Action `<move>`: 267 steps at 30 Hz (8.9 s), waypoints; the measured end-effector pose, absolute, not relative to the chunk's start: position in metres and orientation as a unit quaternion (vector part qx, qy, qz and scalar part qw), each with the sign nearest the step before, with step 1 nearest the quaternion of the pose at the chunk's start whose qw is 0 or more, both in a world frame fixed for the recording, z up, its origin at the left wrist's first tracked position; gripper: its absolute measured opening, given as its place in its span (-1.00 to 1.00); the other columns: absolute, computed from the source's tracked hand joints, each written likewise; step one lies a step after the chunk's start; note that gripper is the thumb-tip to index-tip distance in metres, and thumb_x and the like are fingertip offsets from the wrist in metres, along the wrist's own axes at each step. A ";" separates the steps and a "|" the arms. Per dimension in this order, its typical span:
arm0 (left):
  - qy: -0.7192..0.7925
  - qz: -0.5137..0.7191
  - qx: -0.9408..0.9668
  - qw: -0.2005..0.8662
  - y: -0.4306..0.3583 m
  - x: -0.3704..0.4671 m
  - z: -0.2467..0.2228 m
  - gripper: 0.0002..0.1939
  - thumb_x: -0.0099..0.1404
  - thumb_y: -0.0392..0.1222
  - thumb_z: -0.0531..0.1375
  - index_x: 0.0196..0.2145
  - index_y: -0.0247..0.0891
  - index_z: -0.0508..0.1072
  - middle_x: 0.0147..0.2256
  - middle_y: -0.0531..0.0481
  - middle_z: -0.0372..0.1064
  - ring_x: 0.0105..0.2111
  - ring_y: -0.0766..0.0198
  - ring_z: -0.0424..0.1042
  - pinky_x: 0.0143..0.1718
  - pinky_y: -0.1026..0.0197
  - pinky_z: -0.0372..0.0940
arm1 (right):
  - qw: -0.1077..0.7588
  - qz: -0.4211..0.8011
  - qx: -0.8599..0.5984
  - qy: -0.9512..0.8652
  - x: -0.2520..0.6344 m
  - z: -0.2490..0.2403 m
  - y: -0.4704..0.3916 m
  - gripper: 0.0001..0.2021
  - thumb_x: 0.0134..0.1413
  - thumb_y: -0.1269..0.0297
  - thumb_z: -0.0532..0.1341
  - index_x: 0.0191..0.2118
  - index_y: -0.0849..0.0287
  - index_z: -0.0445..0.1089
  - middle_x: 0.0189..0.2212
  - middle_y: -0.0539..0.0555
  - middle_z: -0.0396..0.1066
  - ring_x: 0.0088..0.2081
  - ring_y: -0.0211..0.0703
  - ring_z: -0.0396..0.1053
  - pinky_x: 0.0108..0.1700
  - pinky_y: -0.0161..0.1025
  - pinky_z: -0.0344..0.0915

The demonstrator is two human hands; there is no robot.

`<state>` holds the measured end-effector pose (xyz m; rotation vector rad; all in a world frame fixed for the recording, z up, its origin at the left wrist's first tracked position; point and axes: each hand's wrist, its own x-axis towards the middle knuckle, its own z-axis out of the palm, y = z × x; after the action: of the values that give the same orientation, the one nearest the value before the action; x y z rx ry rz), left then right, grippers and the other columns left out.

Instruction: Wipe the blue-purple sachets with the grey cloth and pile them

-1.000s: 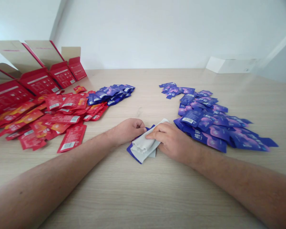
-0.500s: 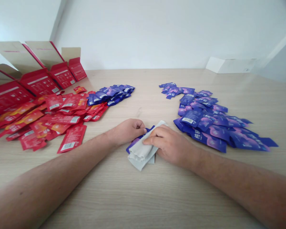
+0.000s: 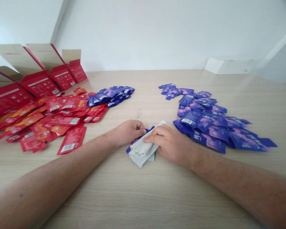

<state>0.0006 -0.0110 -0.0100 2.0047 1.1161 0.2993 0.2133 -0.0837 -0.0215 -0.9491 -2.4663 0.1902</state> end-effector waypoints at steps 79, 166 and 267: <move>0.440 0.116 0.802 0.387 -0.012 0.001 -0.007 -0.70 0.25 0.05 0.15 -0.47 -0.23 0.38 -0.61 0.14 0.26 -0.63 0.41 0.22 -0.63 0.34 0.07 | 0.245 0.074 -0.315 -0.914 0.211 -0.024 -0.084 -0.62 0.10 0.57 0.18 0.01 0.12 0.45 -0.14 0.11 0.43 -0.07 -0.06 0.33 0.02 -0.10 0.29; 0.431 0.019 0.760 0.486 -0.020 0.003 0.001 -0.77 0.26 -0.01 0.12 -0.39 -0.23 0.38 -0.64 0.14 0.29 -0.70 0.41 0.23 -0.73 0.38 0.02 | 0.252 0.040 -0.246 -0.935 0.213 -0.019 -0.084 -0.77 0.24 0.41 0.16 -0.04 0.14 0.47 -0.15 0.13 0.45 -0.07 -0.07 0.34 0.00 -0.09 0.32; 0.459 0.079 0.750 0.469 -0.021 0.005 -0.004 -0.74 0.27 0.03 0.11 -0.43 -0.20 0.34 -0.66 0.16 0.26 -0.72 0.40 0.23 -0.75 0.37 0.10 | 0.245 0.052 -0.296 -0.922 0.212 -0.018 -0.088 -0.70 0.14 0.52 0.19 -0.03 0.15 0.46 -0.16 0.12 0.44 -0.07 -0.07 0.32 0.01 -0.09 0.30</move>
<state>0.0052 -0.0208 -0.0038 1.8398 1.1265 0.1928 0.2121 -0.0875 -0.0182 -0.8081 -2.5157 0.1417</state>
